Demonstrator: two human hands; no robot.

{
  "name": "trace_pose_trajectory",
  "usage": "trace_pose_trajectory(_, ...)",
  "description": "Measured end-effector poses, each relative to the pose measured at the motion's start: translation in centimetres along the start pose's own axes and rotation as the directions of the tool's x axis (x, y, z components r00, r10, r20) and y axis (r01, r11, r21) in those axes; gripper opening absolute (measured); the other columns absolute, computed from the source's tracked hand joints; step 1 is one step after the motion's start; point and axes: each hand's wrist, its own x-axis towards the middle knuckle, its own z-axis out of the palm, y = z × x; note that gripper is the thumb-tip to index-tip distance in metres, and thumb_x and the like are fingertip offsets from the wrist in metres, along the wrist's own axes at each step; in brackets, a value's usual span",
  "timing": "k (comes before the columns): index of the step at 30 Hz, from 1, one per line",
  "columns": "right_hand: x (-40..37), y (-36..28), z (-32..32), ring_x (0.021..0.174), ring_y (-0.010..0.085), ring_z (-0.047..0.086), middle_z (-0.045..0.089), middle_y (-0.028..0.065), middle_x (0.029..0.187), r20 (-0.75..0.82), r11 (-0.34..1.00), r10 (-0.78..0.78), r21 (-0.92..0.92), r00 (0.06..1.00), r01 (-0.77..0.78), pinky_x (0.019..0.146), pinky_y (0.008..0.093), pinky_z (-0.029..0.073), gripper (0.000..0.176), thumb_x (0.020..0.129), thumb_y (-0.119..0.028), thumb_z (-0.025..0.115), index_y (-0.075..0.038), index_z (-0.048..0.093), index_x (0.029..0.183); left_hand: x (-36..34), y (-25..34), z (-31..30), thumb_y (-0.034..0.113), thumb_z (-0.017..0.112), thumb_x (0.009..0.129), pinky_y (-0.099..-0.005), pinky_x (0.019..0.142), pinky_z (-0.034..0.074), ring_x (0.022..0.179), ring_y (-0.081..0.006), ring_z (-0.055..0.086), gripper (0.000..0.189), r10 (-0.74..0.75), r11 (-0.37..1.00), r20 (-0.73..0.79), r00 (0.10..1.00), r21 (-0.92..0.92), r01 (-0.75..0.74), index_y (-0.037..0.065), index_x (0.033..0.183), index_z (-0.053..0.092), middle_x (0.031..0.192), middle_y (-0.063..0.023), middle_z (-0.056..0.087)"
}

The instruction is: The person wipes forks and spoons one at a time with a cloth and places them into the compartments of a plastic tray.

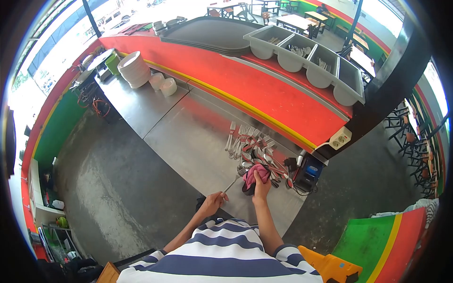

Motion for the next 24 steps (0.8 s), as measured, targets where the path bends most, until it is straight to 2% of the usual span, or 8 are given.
trace_pose_trajectory(2, 0.0, 0.4, -0.5, 0.096, 0.0134, 0.062, 0.064, 0.0047, 0.110, -0.021, 0.999, -0.001, -0.035, 1.000, 0.000, 0.085, 0.0288, 0.048, 0.045, 0.079, -0.020, 0.080, -0.001, 0.060, 0.116, -0.3, -0.1, 0.1, 0.021, 0.037, 0.104, -0.0280, 0.054, 0.037, 0.054, -0.0094, 0.040, 0.034, 0.003, 0.993, 0.004, 1.000, -0.114, -0.003, 0.002, 0.091, 0.062, 0.058, 0.0007, 0.045)
trace_pose_trajectory(5, 0.6, 3.0, -2.1, 0.096, 0.0148, 0.062, 0.064, 0.0049, 0.107, 0.121, 0.987, 0.048, -0.160, 0.991, -0.029, 0.085, 0.0301, 0.049, 0.049, 0.079, -0.023, 0.080, -0.002, 0.058, 0.118, 0.0, 1.1, 0.1, 0.025, 0.037, 0.106, -0.0266, 0.052, 0.034, 0.053, -0.0088, 0.040, 0.037, -0.081, 0.978, 0.007, 0.997, -0.193, 0.081, 0.000, 0.088, 0.059, 0.058, 0.0009, 0.044)
trace_pose_trajectory(9, -0.6, 4.7, -2.7, 0.099, 0.0148, 0.061, 0.064, 0.0092, 0.110, 0.335, 0.887, 0.157, -0.461, 0.929, 0.016, 0.086, 0.0299, 0.049, 0.056, 0.081, -0.027, 0.079, 0.001, 0.055, 0.124, 0.9, 0.5, 0.4, 0.031, 0.036, 0.107, -0.0249, 0.051, 0.033, 0.053, -0.0069, 0.039, 0.042, -0.077, 0.957, -0.012, 0.997, -0.282, 0.071, 0.001, 0.090, 0.059, 0.058, 0.0023, 0.044)
trace_pose_trajectory(13, -1.8, 5.0, -2.1, 0.101, 0.0177, 0.063, 0.064, 0.0155, 0.115, 0.329, 0.877, 0.160, -0.481, 0.931, 0.019, 0.086, 0.0298, 0.049, 0.060, 0.085, -0.030, 0.076, -0.002, 0.052, 0.132, 1.7, -0.1, 0.6, 0.035, 0.035, 0.107, -0.0236, 0.050, 0.033, 0.052, -0.0062, 0.039, 0.042, -0.075, 0.945, -0.011, 0.997, -0.319, 0.068, 0.002, 0.092, 0.058, 0.059, 0.0024, 0.045)
trace_pose_trajectory(16, -1.4, 2.8, -0.8, 0.100, 0.0155, 0.063, 0.065, 0.0137, 0.114, 0.515, 0.893, 0.219, -0.449, 0.828, 0.043, 0.085, 0.0287, 0.049, 0.053, 0.088, -0.028, 0.072, -0.003, 0.054, 0.131, 2.4, 0.0, 0.7, 0.035, 0.035, 0.107, -0.0227, 0.050, 0.033, 0.052, -0.0059, 0.039, 0.041, -0.072, 0.930, 0.016, 0.997, -0.360, 0.073, 0.004, 0.093, 0.058, 0.059, 0.0022, 0.046)
trace_pose_trajectory(20, -2.3, 1.1, 1.5, 0.087, 0.0117, 0.064, 0.068, 0.0064, 0.095, 0.562, 0.946, 0.163, -0.322, 0.811, 0.033, 0.081, 0.0252, 0.048, 0.035, 0.091, -0.023, 0.069, 0.001, 0.063, 0.116, 3.7, 0.0, 0.7, 0.036, 0.036, 0.106, -0.0215, 0.049, 0.033, 0.052, -0.0056, 0.041, 0.041, -0.040, 0.907, 0.077, 0.996, -0.415, 0.068, 0.004, 0.094, 0.058, 0.060, 0.0019, 0.049)
trace_pose_trajectory(21, -2.4, 1.4, 2.1, 0.072, 0.0091, 0.059, 0.067, 0.0042, 0.085, 0.542, 0.960, 0.120, -0.276, 0.832, 0.042, 0.071, 0.0226, 0.046, 0.027, 0.092, -0.020, 0.068, 0.003, 0.067, 0.106, 4.1, 0.2, 0.6, 0.036, 0.036, 0.106, -0.0216, 0.049, 0.033, 0.051, -0.0056, 0.041, 0.041, -0.046, 0.909, 0.104, 0.994, -0.409, 0.085, 0.004, 0.094, 0.058, 0.060, 0.0015, 0.050)
trace_pose_trajectory(24, -2.3, 1.2, 2.9, 0.063, 0.0067, 0.052, 0.065, 0.0026, 0.078, 0.528, 0.968, 0.113, -0.251, 0.842, 0.027, 0.060, 0.0221, 0.043, 0.022, 0.091, -0.018, 0.068, 0.002, 0.067, 0.100, 5.4, 0.8, -0.1, 0.036, 0.037, 0.106, -0.0214, 0.050, 0.035, 0.052, -0.0060, 0.043, 0.041, -0.063, 0.918, 0.181, 0.981, -0.375, 0.128, 0.003, 0.095, 0.058, 0.064, -0.0001, 0.055)
